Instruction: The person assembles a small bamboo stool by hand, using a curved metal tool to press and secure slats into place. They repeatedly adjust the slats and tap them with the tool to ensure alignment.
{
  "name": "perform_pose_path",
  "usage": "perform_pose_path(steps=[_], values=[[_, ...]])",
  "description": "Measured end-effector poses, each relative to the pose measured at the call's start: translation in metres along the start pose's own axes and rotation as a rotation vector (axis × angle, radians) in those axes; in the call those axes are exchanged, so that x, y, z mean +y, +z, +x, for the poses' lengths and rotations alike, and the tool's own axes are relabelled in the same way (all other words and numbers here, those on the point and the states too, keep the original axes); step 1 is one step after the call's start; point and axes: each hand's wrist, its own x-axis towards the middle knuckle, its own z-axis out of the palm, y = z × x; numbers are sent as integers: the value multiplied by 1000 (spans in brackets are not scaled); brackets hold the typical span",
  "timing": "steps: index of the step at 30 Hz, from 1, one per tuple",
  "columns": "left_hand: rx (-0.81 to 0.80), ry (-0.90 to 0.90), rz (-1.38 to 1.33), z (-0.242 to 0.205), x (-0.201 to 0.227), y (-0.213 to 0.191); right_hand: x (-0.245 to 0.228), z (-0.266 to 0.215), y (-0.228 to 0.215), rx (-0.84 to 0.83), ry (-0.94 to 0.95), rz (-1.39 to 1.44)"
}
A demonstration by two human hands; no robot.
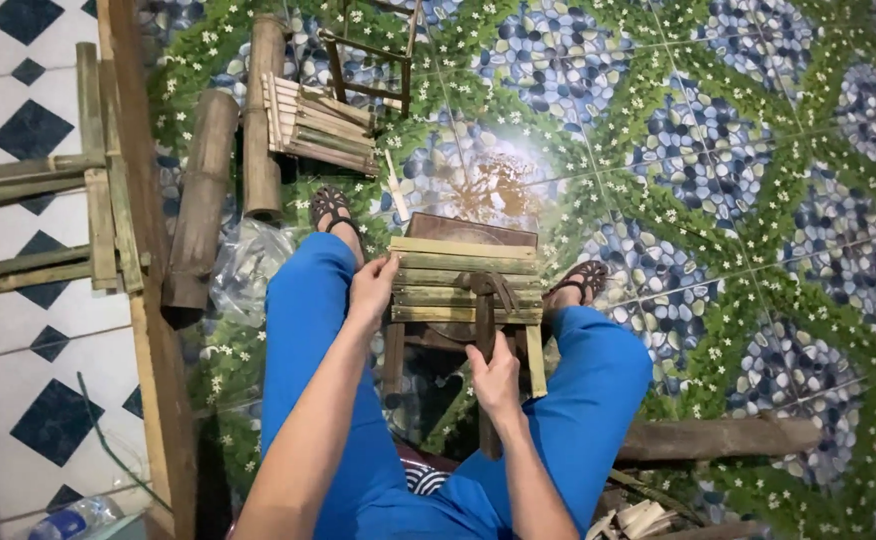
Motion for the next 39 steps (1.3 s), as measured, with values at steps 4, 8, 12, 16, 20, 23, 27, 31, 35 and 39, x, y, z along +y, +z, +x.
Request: perform_pose_path(steps=[4, 8, 12, 16, 20, 23, 27, 31, 35, 39], values=[[8, 23, 0, 19, -26, 13, -1, -5, 1, -41, 32, 36], [79, 46, -8, 19, -24, 14, 9, 3, 2, -53, -2, 19], [116, 17, -12, 37, -40, 23, 0, -5, 3, 0, -15, 15], [118, 31, -2, 75, -88, 40, 10, -2, 3, 4, -54, -20], [52, 51, 35, 68, -104, 49, -4, -3, 5, 18, 2, -39], [43, 18, 119, 76, -117, 58, 6, 2, 8, 17, 25, -26], [71, 44, 65, 75, -113, 61, 5, -2, 6, 15, 25, -12], [70, 39, 90, 67, -102, 53, 6, 2, 8, 37, 50, 12], [-2, 15, 101, 38, -82, 37, 16, 4, 8, 25, 25, 22], [-81, -27, 31, 6, -70, 21, 1, -6, 5, 13, 26, 28]])
